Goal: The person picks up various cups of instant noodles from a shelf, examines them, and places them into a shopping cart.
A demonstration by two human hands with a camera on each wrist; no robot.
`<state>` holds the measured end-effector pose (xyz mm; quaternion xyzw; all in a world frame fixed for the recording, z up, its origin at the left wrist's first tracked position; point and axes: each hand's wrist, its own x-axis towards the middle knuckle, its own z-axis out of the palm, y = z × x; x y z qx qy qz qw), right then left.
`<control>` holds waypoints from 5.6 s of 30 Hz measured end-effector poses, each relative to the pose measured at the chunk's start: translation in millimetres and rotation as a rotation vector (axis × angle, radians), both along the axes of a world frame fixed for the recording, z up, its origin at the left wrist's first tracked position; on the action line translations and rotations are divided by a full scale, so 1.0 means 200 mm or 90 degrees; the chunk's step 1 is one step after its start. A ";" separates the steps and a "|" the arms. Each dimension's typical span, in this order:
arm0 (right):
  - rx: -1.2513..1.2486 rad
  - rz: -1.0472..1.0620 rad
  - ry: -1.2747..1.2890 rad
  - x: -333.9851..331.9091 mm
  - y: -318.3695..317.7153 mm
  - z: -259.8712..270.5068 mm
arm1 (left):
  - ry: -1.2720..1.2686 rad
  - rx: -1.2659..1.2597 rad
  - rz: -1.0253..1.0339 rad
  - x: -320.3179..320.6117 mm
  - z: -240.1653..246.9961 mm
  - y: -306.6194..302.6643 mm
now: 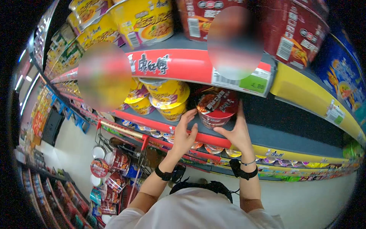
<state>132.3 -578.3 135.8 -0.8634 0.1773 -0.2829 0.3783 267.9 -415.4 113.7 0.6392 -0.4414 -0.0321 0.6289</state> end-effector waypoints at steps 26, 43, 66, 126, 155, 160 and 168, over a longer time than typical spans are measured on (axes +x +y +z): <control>0.015 0.386 -0.087 0.22 1.27 -0.19 | 0.024 0.266 0.735 0.39 -0.78 1.75; 0.202 0.348 0.064 0.30 1.43 -0.32 | 0.262 0.233 0.305 0.33 -0.08 1.84; 0.282 0.069 -0.363 -0.21 0.52 0.12 | -0.093 0.065 -0.019 -0.15 0.30 0.42; 0.210 0.622 0.093 0.57 1.79 -0.42 | 0.162 0.419 0.980 0.16 -0.78 1.98; 0.155 0.597 0.200 0.71 1.99 -0.68 | 0.154 0.398 0.647 0.20 -0.47 2.27; 0.245 0.531 0.151 0.74 2.03 -0.77 | 0.175 0.317 0.532 0.21 -0.18 2.23; 0.839 0.479 0.099 0.69 1.83 -0.62 | 0.322 -0.029 0.399 0.29 -0.19 2.10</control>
